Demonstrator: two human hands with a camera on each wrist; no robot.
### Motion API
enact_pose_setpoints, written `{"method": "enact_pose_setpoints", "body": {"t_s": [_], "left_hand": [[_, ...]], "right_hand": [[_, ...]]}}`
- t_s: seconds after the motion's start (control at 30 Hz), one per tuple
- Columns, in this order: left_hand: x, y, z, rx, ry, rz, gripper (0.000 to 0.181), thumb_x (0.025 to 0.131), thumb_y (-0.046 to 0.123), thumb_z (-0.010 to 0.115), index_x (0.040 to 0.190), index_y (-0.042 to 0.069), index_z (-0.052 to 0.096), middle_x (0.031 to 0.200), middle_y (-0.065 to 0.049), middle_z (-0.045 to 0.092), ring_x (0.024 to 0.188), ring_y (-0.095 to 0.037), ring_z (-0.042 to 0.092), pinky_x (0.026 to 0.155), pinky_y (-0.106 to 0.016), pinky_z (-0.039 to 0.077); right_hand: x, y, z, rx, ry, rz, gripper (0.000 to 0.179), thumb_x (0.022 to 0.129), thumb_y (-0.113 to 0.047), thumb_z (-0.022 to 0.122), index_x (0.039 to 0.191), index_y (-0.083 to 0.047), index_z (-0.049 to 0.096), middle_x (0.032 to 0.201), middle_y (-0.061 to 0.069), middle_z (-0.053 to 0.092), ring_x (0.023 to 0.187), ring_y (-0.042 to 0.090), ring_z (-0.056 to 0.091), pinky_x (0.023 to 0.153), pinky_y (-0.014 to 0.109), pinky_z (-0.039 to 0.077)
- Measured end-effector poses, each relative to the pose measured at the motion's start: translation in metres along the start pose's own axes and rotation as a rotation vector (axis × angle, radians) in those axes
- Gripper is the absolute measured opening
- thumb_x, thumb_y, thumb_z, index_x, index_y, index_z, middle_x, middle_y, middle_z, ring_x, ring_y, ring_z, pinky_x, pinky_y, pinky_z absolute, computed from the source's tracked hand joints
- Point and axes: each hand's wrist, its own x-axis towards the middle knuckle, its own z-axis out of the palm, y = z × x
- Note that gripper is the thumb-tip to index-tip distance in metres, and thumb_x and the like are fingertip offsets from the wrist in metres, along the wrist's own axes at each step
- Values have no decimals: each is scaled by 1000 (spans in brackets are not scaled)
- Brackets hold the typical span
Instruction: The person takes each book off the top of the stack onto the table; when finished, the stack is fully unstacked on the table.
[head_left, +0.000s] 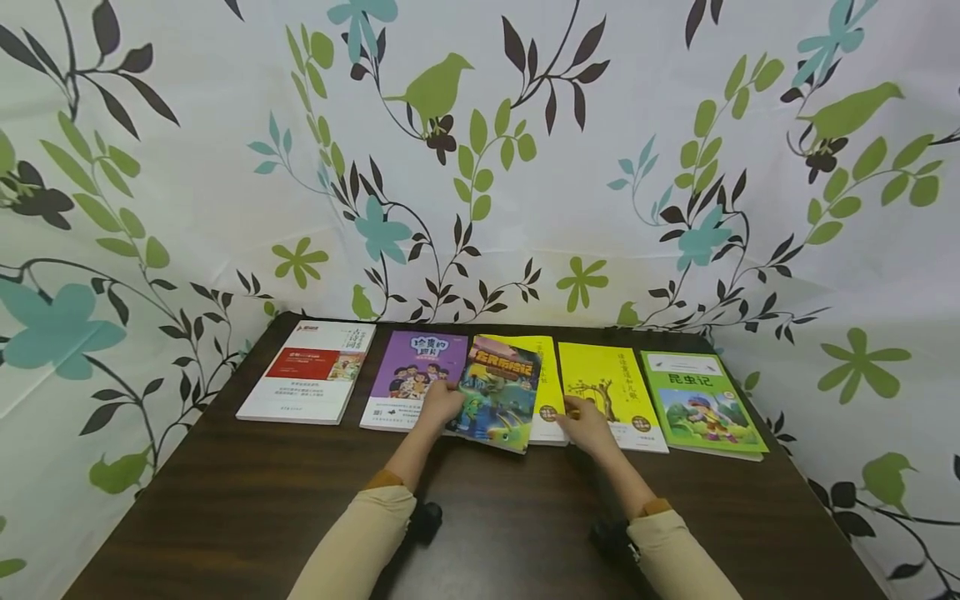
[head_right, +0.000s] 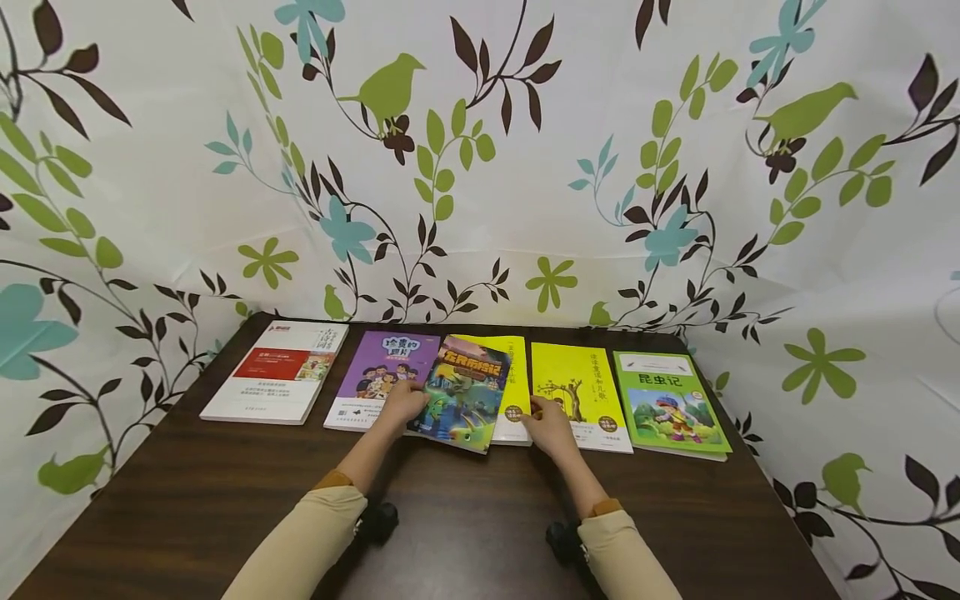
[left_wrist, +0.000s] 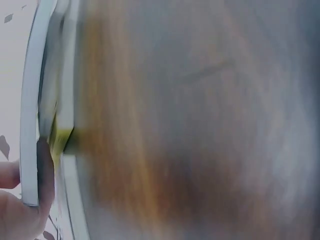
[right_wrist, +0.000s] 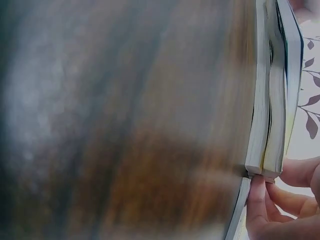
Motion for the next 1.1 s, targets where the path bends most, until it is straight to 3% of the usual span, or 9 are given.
{"method": "enact_pose_setpoints", "body": {"t_s": [0.07,0.2,0.33,0.6,0.67,0.73,0.87,0.93,1.1], "left_hand": [[1,0,-5,-54,-3,-20,56,77,-6,46,132,-14,50,136,-32,50,60,-16,36,51,-24,31],[3,-2,-13,-115,-7,-44,60,76,-9,44,136,-13,47,141,-34,44,56,-15,26,49,-24,24],[0,-3,-21,-153,-1,-38,60,76,-9,45,136,-15,45,140,-35,43,61,-17,33,51,-24,27],[-6,-5,-35,-244,19,-49,61,76,-12,45,137,-16,43,139,-34,43,59,-13,31,50,-20,31],[-7,-6,-39,-243,29,-55,59,79,-11,46,137,-15,44,139,-33,43,68,-17,40,53,-21,35],[-9,-8,-44,-230,33,-61,57,82,-9,48,139,-15,42,142,-33,42,89,-26,51,64,-25,41],[-13,-13,-51,-193,41,-71,52,89,-5,50,140,-14,41,149,-30,38,130,-39,39,87,-35,41],[-14,-15,-55,-187,46,-66,51,90,-4,50,139,-15,42,148,-31,37,131,-40,39,88,-35,42],[-18,-17,-67,-194,45,-56,50,91,-4,49,139,-16,41,148,-34,34,115,-36,42,76,-29,43]], "right_hand": [[0,1,0,-3,5,-4,53,95,-17,61,141,4,47,129,24,57,116,38,57,94,51,50],[-1,1,-2,-11,4,-10,53,95,-17,60,141,5,46,130,26,57,118,40,56,95,52,49],[-1,1,-2,-12,2,-14,52,95,-16,61,140,5,46,129,25,57,116,39,57,94,52,49],[0,2,0,-10,10,-14,53,94,-17,61,141,4,46,131,25,56,118,40,56,96,53,48],[1,2,0,-5,11,-5,53,95,-17,61,141,4,46,131,25,56,118,39,56,97,53,48],[0,3,0,-3,11,-4,53,95,-17,61,141,4,46,131,25,56,117,39,56,96,53,48],[-2,2,0,-2,4,-10,52,95,-17,61,141,4,46,130,25,56,115,38,56,94,52,49],[-2,2,1,3,1,-9,52,95,-16,61,141,4,46,129,25,56,115,38,56,94,52,49],[-3,0,2,10,1,1,52,95,-16,61,141,3,47,130,24,56,115,38,56,95,52,48]]}}
